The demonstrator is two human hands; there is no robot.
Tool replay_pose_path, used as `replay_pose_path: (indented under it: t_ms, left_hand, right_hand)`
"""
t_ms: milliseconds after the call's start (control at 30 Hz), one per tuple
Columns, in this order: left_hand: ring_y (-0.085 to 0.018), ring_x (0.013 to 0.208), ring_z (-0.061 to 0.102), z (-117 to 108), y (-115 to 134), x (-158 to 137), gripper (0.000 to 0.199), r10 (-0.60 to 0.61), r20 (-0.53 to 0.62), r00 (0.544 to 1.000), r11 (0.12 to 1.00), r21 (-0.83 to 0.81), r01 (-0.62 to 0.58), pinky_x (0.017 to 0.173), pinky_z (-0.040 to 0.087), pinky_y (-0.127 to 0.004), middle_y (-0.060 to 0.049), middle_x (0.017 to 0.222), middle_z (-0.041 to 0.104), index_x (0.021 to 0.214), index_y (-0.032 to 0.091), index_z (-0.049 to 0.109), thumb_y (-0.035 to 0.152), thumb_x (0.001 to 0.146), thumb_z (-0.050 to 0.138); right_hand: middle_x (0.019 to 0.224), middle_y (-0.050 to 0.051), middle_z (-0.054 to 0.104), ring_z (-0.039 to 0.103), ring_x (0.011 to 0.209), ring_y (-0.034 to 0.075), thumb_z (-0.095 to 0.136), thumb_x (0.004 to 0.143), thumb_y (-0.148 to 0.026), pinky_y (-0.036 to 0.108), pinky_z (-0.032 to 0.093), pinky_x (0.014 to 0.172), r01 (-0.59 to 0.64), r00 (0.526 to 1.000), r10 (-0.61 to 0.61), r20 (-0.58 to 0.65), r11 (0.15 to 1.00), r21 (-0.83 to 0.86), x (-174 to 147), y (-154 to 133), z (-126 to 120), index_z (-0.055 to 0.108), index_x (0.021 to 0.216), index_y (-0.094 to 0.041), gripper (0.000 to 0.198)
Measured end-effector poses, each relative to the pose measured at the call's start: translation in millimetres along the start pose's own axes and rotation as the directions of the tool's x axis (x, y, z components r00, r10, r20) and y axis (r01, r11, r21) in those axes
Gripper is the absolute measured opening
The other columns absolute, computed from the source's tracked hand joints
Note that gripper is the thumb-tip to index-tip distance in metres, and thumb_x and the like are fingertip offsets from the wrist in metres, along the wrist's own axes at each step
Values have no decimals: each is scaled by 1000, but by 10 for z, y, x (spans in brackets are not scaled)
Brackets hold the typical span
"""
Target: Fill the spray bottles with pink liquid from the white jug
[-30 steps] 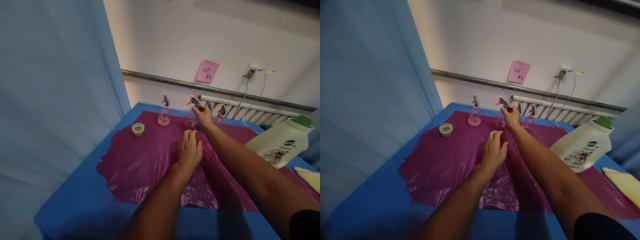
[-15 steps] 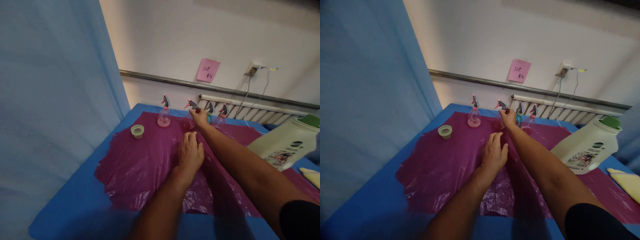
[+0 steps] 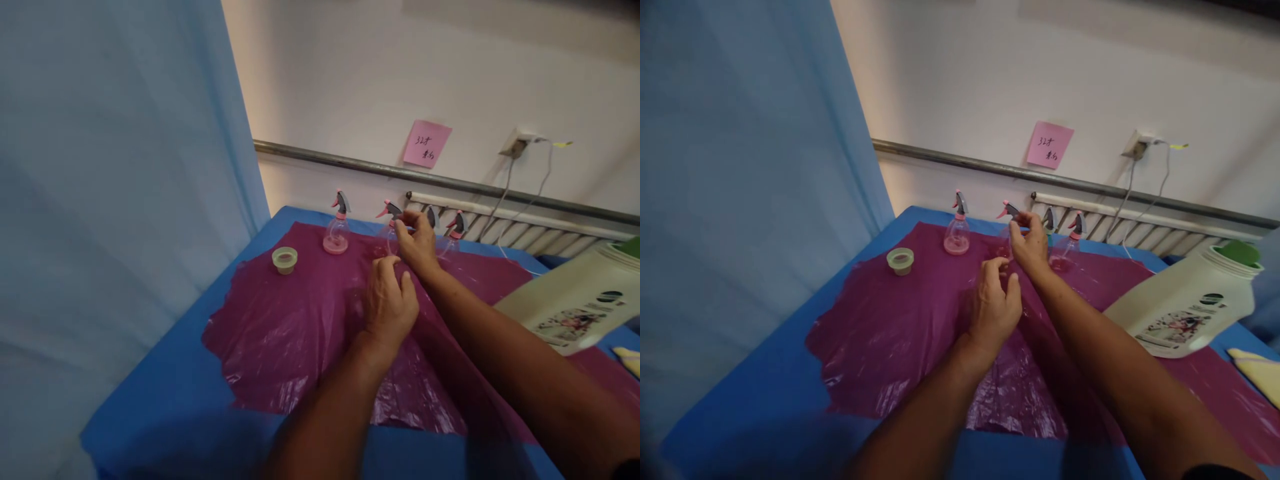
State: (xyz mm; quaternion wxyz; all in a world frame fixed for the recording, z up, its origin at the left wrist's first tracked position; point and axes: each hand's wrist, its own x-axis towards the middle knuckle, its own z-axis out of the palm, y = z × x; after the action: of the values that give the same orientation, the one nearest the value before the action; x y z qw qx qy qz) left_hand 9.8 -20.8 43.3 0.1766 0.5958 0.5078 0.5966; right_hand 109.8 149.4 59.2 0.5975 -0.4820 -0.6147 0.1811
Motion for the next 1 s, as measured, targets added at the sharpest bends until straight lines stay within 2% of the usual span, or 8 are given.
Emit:
replay_pose_path:
  t_ms: [167, 267, 367, 467, 600, 700, 867, 1000]
  left_hand:
    - [-26, 114, 72, -89, 70, 51, 22, 15, -142, 990, 989, -145, -36, 104, 59, -42, -11, 125, 72, 129, 23, 60, 20, 108, 57]
    - [-25, 114, 72, -139, 80, 91, 18, -20, -200, 980, 978, -206, -22, 103, 59, -41, -12, 125, 73, 126, 22, 62, 26, 111, 54]
    - [-24, 110, 74, -164, 53, 161, 18, -144, -212, 967, 941, -332, 67, 97, 59, -38, -11, 120, 75, 125, 22, 64, 30, 112, 55]
    - [-19, 90, 74, -192, -11, 269, 19, -333, -198, 922, 833, -520, 189, 84, 58, -33, -7, 106, 75, 122, 21, 65, 34, 112, 55]
    - [-12, 71, 69, -307, -111, 412, 17, -581, -167, 797, 628, -714, 308, 65, 52, -24, -4, 104, 75, 115, 21, 65, 34, 108, 57]
    - [-10, 66, 67, -432, -168, 490, 19, -684, -148, 714, 515, -792, 329, 58, 47, -21, -3, 104, 75, 115, 20, 64, 36, 106, 59]
    - [-10, 63, 68, -595, -240, 608, 20, -738, -117, 664, 418, -852, 314, 57, 46, -21, -2, 101, 74, 113, 20, 64, 37, 103, 63]
    - [-10, 62, 67, -655, -291, 676, 23, -755, -101, 648, 393, -861, 324, 60, 46, -21, -1, 96, 73, 114, 20, 62, 41, 104, 62]
  right_hand:
    - [122, 14, 81, 78, 113, 28, 81, 83, -44, 48, 61, 105, -30, 978, 22, 210, 999, 35, 146, -147, 616, 70, 121, -22, 45]
    - [117, 14, 81, 76, 111, 30, 87, 76, -43, 49, 61, 104, -73, 957, 70, 280, 997, 1, 225, -165, 987, 71, 111, -21, 44]
    - [106, 10, 81, 74, 103, 29, 89, 74, -46, 49, 59, 101, -85, 945, 92, 315, 996, -35, 238, -181, 1218, 71, 101, -22, 41]
    - [95, 6, 78, 70, 93, 25, 83, 79, -48, 44, 58, 95, -80, 944, 93, 317, 995, -54, 213, -202, 1320, 70, 94, -22, 33]
    - [89, 5, 76, 67, 88, 24, 79, 83, -49, 40, 55, 90, -74, 953, 86, 292, 996, -50, 179, -229, 1344, 68, 89, -22, 29]
    - [90, 5, 77, 68, 88, 23, 79, 83, -48, 40, 55, 88, -65, 958, 68, 280, 998, -19, 155, -255, 1303, 69, 92, -22, 29]
    - [98, 5, 79, 70, 92, 23, 78, 84, -52, 38, 56, 89, -34, 963, 14, 271, 997, 69, 128, -369, 1053, 73, 102, -21, 36]
    - [97, 5, 78, 70, 91, 23, 80, 83, -57, 38, 55, 87, -7, 963, -27, 266, 992, 124, 78, -527, 640, 74, 103, -21, 42]
